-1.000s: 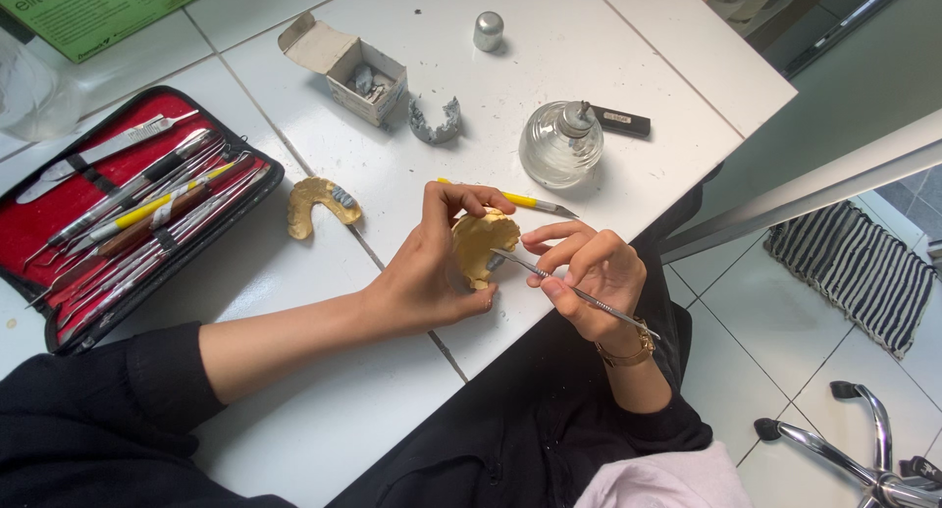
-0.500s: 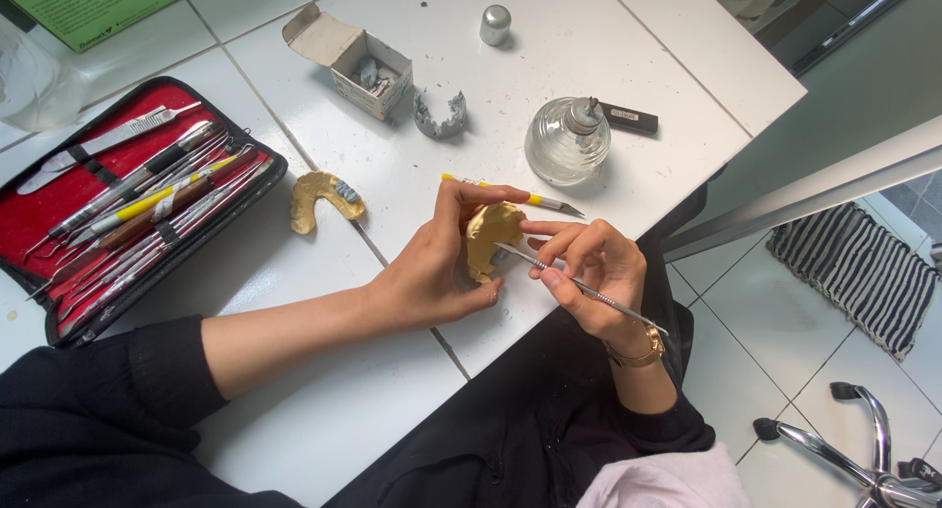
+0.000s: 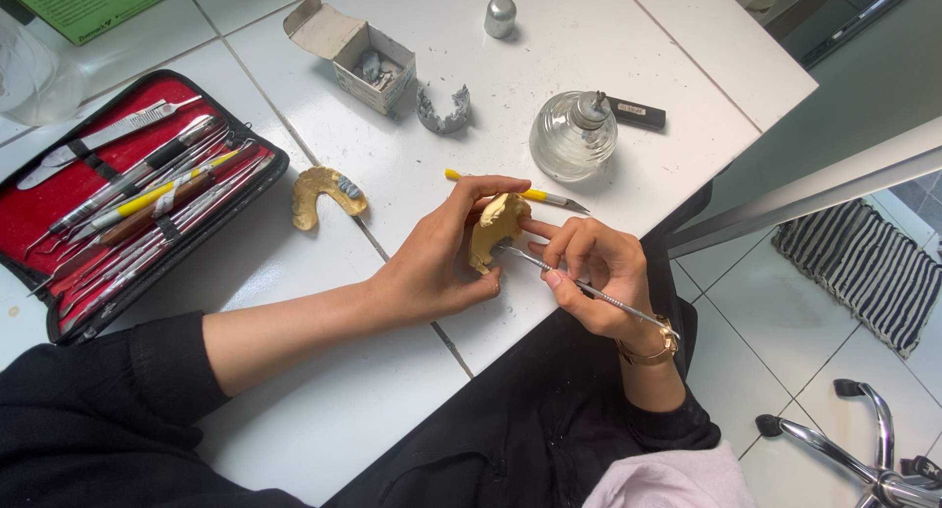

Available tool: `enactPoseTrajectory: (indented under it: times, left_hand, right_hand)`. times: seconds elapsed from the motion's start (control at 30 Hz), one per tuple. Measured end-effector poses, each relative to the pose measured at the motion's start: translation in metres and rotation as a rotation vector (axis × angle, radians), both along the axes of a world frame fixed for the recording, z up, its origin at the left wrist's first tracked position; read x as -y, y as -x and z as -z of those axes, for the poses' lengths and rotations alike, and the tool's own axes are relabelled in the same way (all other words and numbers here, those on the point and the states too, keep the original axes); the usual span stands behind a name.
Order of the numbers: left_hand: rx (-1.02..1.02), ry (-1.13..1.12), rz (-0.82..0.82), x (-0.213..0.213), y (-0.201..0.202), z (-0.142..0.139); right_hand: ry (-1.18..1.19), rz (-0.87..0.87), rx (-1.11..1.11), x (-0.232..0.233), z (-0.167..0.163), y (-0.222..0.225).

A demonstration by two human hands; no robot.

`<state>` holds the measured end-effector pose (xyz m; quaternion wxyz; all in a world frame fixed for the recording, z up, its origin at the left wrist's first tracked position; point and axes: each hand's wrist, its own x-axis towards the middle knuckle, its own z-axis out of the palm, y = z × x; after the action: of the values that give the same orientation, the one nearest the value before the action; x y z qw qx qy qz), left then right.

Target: The person holds a yellow dental stone model in one hand and uses a heated wax carving instrument, warmed over an alcohol lamp, to sculpt and smooth wax on the teeth of the model. They repeatedly reheat the instrument tip over the lamp and continue carving and shaping the wax pattern on the model.

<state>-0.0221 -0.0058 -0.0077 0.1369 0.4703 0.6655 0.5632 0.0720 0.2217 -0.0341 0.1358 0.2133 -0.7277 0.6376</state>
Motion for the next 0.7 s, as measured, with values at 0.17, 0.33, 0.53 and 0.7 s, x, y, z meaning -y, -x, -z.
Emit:
enactPoseTrajectory:
  times: [0.17,0.33,0.53,0.7]
  left_hand:
    - [-0.036,-0.027,0.003,-0.0001,-0.0001,-0.0005]
    - [-0.034,-0.048,0.009,0.0,-0.0003,0.0]
    - [-0.042,-0.036,0.009,0.0007,0.0001,0.0002]
    - [-0.047,-0.024,0.001,0.0009,-0.0002,0.0002]
  right_hand:
    - [0.002,-0.002,0.025,0.0006,-0.0036,0.0009]
    - [-0.017,0.026,0.065,0.0025,-0.0077,-0.0006]
    - [-0.02,0.024,0.019,0.0035,-0.0064,-0.0007]
    - [-0.053,0.035,0.005,0.0032,-0.0041,-0.0006]
